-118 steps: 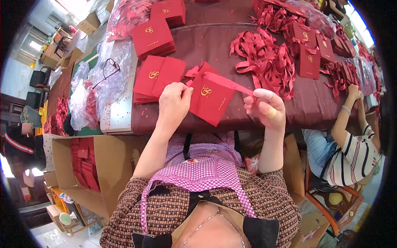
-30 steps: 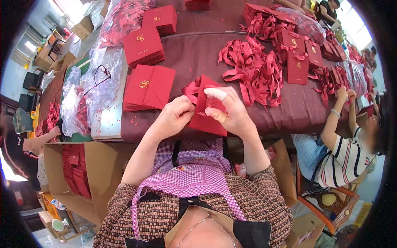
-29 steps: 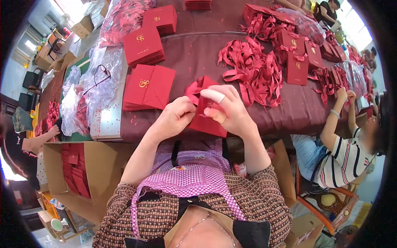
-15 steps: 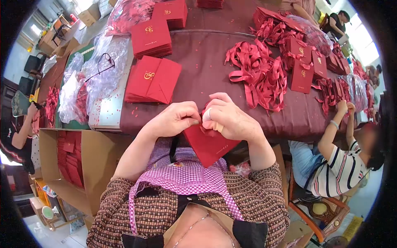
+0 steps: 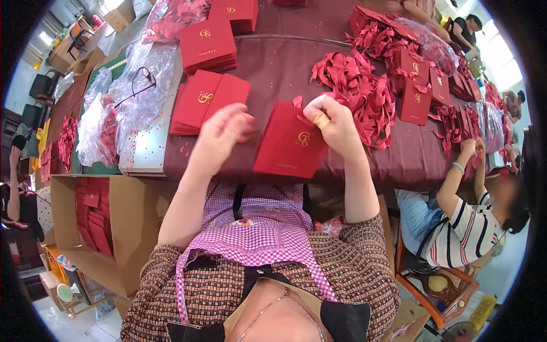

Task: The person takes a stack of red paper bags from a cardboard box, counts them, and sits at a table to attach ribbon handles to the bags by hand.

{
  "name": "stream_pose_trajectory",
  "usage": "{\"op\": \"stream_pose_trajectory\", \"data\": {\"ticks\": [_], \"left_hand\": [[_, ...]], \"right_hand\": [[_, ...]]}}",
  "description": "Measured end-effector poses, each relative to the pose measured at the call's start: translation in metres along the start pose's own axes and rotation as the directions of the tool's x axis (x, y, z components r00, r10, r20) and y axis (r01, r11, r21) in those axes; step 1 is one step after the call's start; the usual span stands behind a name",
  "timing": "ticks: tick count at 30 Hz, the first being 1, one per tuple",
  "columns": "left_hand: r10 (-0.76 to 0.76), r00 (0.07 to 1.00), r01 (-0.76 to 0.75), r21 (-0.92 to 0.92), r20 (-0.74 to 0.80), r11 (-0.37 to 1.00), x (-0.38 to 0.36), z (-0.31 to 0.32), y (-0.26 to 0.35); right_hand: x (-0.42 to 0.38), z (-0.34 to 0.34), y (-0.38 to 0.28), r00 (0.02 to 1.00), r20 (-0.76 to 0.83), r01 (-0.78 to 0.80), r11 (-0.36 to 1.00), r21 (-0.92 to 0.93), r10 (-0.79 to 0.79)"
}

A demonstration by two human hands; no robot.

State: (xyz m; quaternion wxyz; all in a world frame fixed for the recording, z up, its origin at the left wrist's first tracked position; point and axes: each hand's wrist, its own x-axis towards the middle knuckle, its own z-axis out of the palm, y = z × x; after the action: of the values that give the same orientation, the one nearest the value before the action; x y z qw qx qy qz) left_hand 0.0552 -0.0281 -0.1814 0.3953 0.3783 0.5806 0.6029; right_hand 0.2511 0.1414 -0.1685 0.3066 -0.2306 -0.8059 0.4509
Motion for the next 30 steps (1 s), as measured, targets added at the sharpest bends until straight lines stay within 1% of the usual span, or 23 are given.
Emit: {"op": "stream_pose_trajectory", "data": {"ticks": [1, 2, 3, 4, 6, 7, 9, 10, 12, 13, 14, 16, 17, 18, 20, 21, 23, 24, 25, 26, 27, 28, 30], "left_hand": [[-0.043, 0.992, 0.041, 0.018, 0.119, 0.999, -0.007, 0.005, 0.000], [-0.013, 0.981, 0.017, -0.019, 0.192, 1.000, -0.010, 0.015, -0.008], [-0.091, 0.953, 0.151, -0.191, 0.289, 0.970, -0.014, 0.031, 0.014], [-0.096, 0.970, 0.153, -0.255, 0.222, 0.955, -0.013, 0.036, -0.004], [-0.149, 0.971, 0.204, -0.323, 0.186, 0.924, -0.006, 0.029, -0.016], [-0.149, 0.982, 0.183, -0.368, 0.119, 0.912, -0.005, 0.028, -0.019], [-0.127, 0.988, 0.153, -0.406, 0.091, 0.901, -0.005, 0.025, -0.019], [-0.109, 0.992, 0.126, -0.441, 0.064, 0.889, -0.006, 0.023, -0.019], [-0.103, 0.994, 0.111, -0.454, 0.042, 0.884, -0.004, 0.022, -0.021], [-0.098, 0.995, 0.095, -0.470, 0.019, 0.878, -0.003, 0.023, -0.021], [-0.091, 0.996, 0.076, -0.486, -0.007, 0.870, -0.002, 0.023, -0.020], [-0.097, 0.995, 0.075, -0.502, -0.018, 0.862, 0.000, 0.022, -0.020], [-0.106, 0.994, 0.079, -0.514, -0.024, 0.854, 0.000, 0.021, -0.019], [-0.104, 0.994, 0.077, -0.517, -0.023, 0.853, 0.000, 0.022, -0.015], [-0.157, 0.988, 0.126, -0.582, -0.002, 0.803, 0.001, 0.025, -0.004], [-0.151, 0.988, 0.125, -0.583, 0.003, 0.803, 0.002, 0.021, -0.005], [-0.071, 0.979, 0.178, -0.631, 0.192, 0.755, 0.004, 0.009, -0.008], [-0.064, 0.979, 0.175, -0.631, 0.194, 0.756, 0.003, 0.012, -0.004], [-0.087, 0.990, 0.137, -0.620, 0.110, 0.772, 0.001, 0.017, 0.002], [-0.106, 0.994, 0.098, -0.605, 0.024, 0.790, -0.001, 0.019, 0.006], [-0.097, 0.995, 0.090, -0.604, 0.022, 0.792, -0.002, 0.019, 0.007], [-0.085, 0.996, 0.073, -0.552, 0.005, 0.830, -0.004, 0.017, 0.007], [-0.066, 0.998, 0.049, -0.477, -0.019, 0.877, -0.009, 0.015, 0.005]], "right_hand": [[0.002, 0.003, -0.002, 1.000, 0.019, -0.007, 1.000, -0.025, 0.007], [0.004, 0.006, -0.003, 0.999, 0.038, -0.012, 0.999, -0.049, 0.014], [0.007, 0.010, 0.003, 0.997, 0.075, 0.020, 0.996, -0.091, -0.013], [0.009, 0.015, 0.009, 0.997, 0.078, 0.020, 0.996, -0.090, -0.013], [0.012, 0.023, 0.012, 0.979, -0.146, 0.145, 0.989, 0.000, -0.143], [0.010, 0.020, 0.006, 0.969, -0.207, 0.146, 0.988, 0.058, -0.131], [0.006, 0.010, 0.000, 0.966, -0.249, 0.085, 0.996, 0.032, -0.074], [0.003, 0.004, 0.003, 0.969, -0.236, 0.071, 0.997, 0.001, -0.069], [-0.004, -0.004, 0.001, 0.952, -0.169, 0.234, 0.964, -0.127, -0.254], [-0.011, -0.011, -0.010, 0.947, -0.030, 0.307, 0.929, -0.205, -0.320], [-0.019, -0.015, -0.024, 0.910, 0.128, 0.414, 0.855, -0.313, -0.394], [-0.034, -0.013, -0.050, 0.854, 0.401, 0.481, 0.797, -0.365, -0.331], [-0.043, -0.008, -0.054, 0.833, 0.488, 0.482, 0.773, -0.413, -0.259], [-0.050, -0.002, -0.059, 0.819, 0.538, 0.492, 0.725, -0.482, -0.198], [-0.056, 0.007, -0.055, 0.849, 0.491, 0.493, 0.631, -0.599, -0.196], [-0.054, 0.011, -0.044, 0.865, 0.431, 0.488, 0.637, -0.597, -0.258], [-0.041, 0.003, -0.031, 0.881, 0.354, 0.469, 0.670, -0.575, -0.313], [-0.029, -0.003, -0.029, 0.875, 0.218, 0.483, 0.747, -0.457, -0.432], [-0.016, -0.010, -0.041, 0.957, 0.182, 0.287, 0.814, -0.505, -0.225], [-0.004, -0.014, -0.012, 0.955, 0.032, 0.278, 0.849, -0.449, -0.296], [0.015, -0.011, -0.015, 0.937, -0.152, 0.281, 0.935, -0.216, -0.316], [0.035, -0.018, -0.010, 0.906, -0.242, 0.281, 0.920, -0.272, -0.348], [0.087, -0.023, 0.013, 0.852, -0.433, 0.238, 0.955, -0.180, -0.294]]}}
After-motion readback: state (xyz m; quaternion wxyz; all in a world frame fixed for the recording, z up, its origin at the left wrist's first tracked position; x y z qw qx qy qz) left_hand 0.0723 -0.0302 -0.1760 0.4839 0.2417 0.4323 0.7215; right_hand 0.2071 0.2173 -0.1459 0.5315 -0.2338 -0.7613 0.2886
